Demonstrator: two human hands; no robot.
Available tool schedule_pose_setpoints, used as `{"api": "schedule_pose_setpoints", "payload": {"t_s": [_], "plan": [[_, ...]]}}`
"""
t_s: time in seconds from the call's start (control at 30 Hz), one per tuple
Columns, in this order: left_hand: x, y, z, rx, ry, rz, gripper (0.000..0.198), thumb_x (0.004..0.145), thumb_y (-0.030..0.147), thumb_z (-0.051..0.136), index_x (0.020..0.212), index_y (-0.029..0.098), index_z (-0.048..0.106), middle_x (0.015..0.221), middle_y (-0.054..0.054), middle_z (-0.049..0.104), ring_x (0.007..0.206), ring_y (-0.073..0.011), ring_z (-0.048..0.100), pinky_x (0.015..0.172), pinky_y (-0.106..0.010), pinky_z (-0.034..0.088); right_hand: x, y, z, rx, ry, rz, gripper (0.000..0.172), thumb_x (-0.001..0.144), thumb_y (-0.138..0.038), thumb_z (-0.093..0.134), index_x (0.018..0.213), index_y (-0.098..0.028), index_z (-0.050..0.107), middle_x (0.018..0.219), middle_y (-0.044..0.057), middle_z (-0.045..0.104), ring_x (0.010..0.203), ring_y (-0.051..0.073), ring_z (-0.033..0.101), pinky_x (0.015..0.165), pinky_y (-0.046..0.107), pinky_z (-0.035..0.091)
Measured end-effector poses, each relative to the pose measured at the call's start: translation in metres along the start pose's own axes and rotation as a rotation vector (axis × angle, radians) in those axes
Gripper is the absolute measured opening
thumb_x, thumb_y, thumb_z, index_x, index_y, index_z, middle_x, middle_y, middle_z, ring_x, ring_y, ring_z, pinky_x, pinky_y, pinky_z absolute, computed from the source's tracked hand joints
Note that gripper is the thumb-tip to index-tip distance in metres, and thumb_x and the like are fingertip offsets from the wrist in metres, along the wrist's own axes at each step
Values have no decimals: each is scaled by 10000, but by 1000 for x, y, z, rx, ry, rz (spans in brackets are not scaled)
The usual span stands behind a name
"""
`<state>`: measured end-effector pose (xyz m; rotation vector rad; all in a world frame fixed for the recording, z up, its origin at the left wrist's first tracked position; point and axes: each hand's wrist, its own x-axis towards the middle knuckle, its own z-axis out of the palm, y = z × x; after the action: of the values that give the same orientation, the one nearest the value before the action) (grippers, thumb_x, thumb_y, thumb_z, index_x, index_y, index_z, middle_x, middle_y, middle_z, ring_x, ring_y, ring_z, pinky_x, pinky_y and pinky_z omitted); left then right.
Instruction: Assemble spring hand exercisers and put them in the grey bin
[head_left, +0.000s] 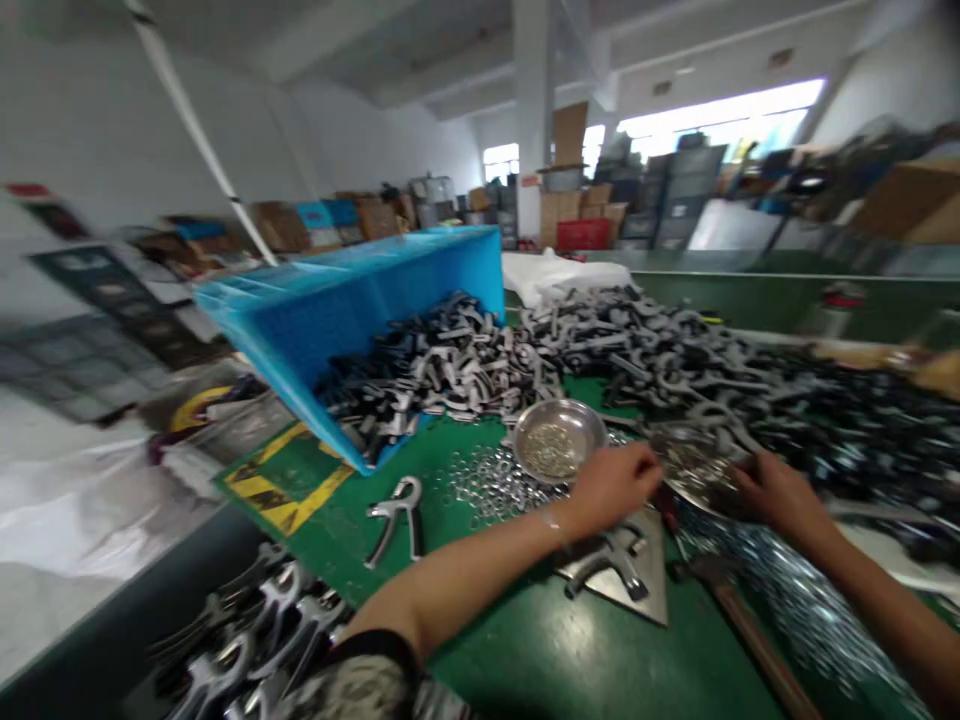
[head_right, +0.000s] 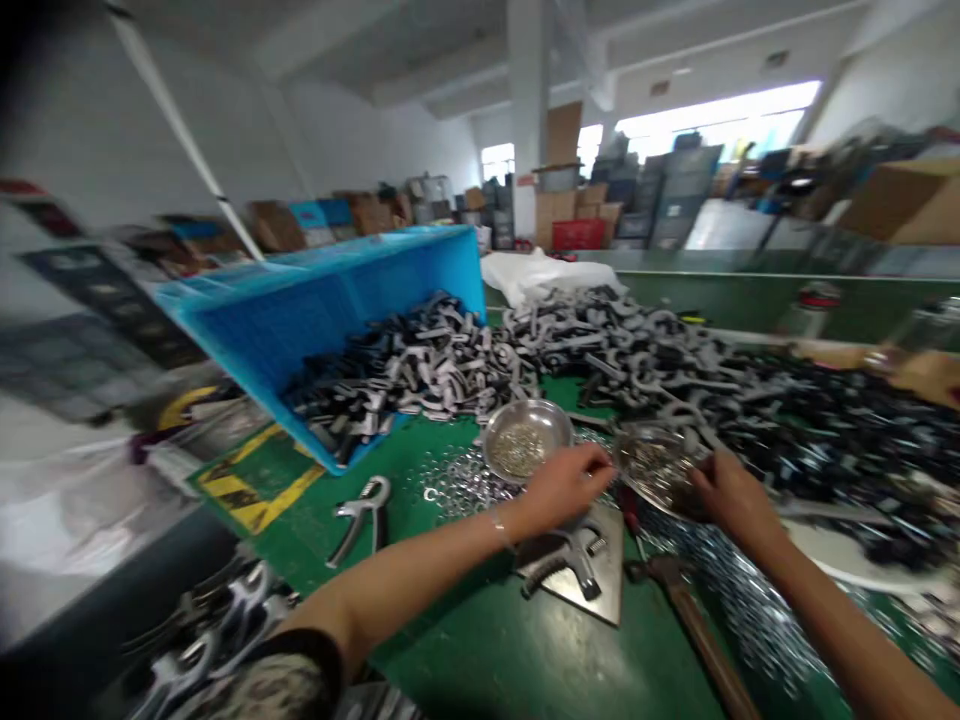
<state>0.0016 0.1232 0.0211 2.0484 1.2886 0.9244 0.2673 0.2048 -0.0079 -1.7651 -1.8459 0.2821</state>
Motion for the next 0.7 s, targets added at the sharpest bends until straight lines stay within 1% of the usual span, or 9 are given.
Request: {"api": "schedule_pose_setpoints", "payload": {"t_s": [0.03,0.1,0.13,0.17,0.27,0.37,0.47,0.57,0.7], "plan": [[-11,-6,8,-32,15,-23,223,1000,326,518,1085,162,643,1085,-102,662,957,-196,626,884,-390,531,-17,19,-13,-16,-33,53,202,959,-323,610,1065,-157,653,1021,93,704,886,205,681,796,358,555],[-36,-26,5,-56,64,-109,201,985,290,506,953,142,638,905,-85,668,856,-203,612,833,-379,502,-49,34,-26,11,-103,97,201,966,-349,560,994,-164,636,862,68,717,782,201,692,751,327,544],[-50,-37,0,-53,96,-175,170,959,287,540,909,155,636,874,-60,669,824,-196,609,801,-352,489,-64,33,-26,70,-145,90,226,967,-383,534,996,-179,626,842,56,720,759,199,698,742,315,543],[-62,-47,-7,-63,72,-218,162,946,287,550,885,163,634,855,-45,671,805,-191,610,775,-332,478,-78,27,-22,155,-209,72,257,964,-424,512,1014,-197,621,859,42,726,757,193,704,740,304,544],[-83,-60,-12,-61,1,-227,130,916,268,565,857,180,641,873,-26,677,827,-185,614,777,-302,460,-113,0,3,379,-425,10,294,926,-477,497,1015,-226,620,897,27,732,766,197,716,733,309,547],[-75,-53,7,-28,-18,-131,74,872,195,581,818,180,629,915,-34,671,892,-188,606,853,-307,452,-130,-19,29,351,-467,-8,258,915,-449,479,949,-225,603,849,19,720,709,190,699,679,306,529],[-54,-45,32,-10,-50,-58,67,838,152,591,779,177,609,936,-39,665,928,-191,598,893,-320,444,-124,-21,44,273,-429,-27,256,935,-440,447,861,-226,567,775,14,687,649,183,648,622,297,485],[-41,-45,46,28,-61,-75,73,824,135,580,768,174,606,912,-41,653,926,-198,591,886,-333,442,-113,-18,49,200,-409,-69,256,949,-413,440,813,-226,549,743,17,668,662,185,628,626,293,457],[-38,-52,52,44,-75,-129,96,811,118,566,741,172,602,869,-41,644,901,-198,591,860,-328,445,-108,-16,53,121,-407,-140,254,979,-370,429,814,-224,555,767,19,678,712,179,637,668,280,457]]}}
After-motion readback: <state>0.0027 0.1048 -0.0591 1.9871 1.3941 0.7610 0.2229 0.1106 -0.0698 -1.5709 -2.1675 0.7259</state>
